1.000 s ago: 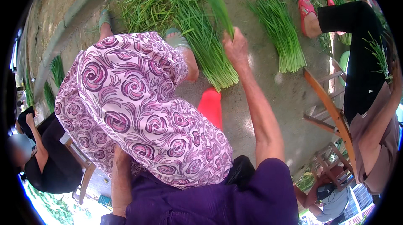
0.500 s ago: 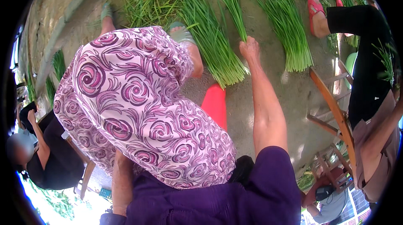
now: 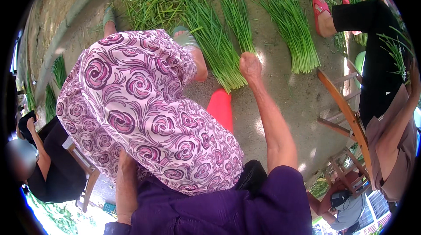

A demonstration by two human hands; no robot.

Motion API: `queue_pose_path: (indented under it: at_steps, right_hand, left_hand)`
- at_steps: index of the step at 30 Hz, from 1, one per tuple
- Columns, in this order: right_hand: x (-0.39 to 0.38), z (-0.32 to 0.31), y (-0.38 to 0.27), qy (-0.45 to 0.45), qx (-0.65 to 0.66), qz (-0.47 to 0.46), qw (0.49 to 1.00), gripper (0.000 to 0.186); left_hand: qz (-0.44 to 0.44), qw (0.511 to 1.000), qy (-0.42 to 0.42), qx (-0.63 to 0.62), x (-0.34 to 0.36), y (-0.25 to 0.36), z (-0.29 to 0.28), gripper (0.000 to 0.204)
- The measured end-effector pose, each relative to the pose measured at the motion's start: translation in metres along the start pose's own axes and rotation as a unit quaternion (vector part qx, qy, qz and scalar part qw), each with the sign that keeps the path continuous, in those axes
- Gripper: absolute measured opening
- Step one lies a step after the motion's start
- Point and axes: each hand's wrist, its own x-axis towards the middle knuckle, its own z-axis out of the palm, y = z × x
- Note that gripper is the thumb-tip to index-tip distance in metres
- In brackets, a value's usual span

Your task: The person cleans a bunch of green stalks by hand, pulling individual leaves and placing the cleaned bunch onto a pile on the ground.

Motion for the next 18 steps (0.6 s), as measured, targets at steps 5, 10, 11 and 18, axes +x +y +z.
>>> queue_pose_path:
  at_steps: [5,10,11,18]
  right_hand:
    - [-0.019,0.02,-0.002,0.054,0.03,-0.054,0.997,0.024]
    - [-0.017,0.035,-0.011,0.045,-0.083,-0.016,0.995,0.023]
    - [-0.016,0.038,-0.016,0.024,-0.121,0.011,0.992,0.022]
    - [-0.018,0.046,-0.034,-0.016,-0.154,0.021,0.988,0.02]
  left_hand:
    - [0.011,1.0,0.005,0.007,0.0,-0.002,0.0,0.038]
    - [0.024,1.0,-0.003,0.019,0.007,-0.006,-0.001,0.037]
    - [0.024,1.0,0.0,0.018,0.006,-0.006,-0.001,0.037]
    - [0.001,0.998,0.004,-0.068,-0.002,0.008,0.001,0.037]
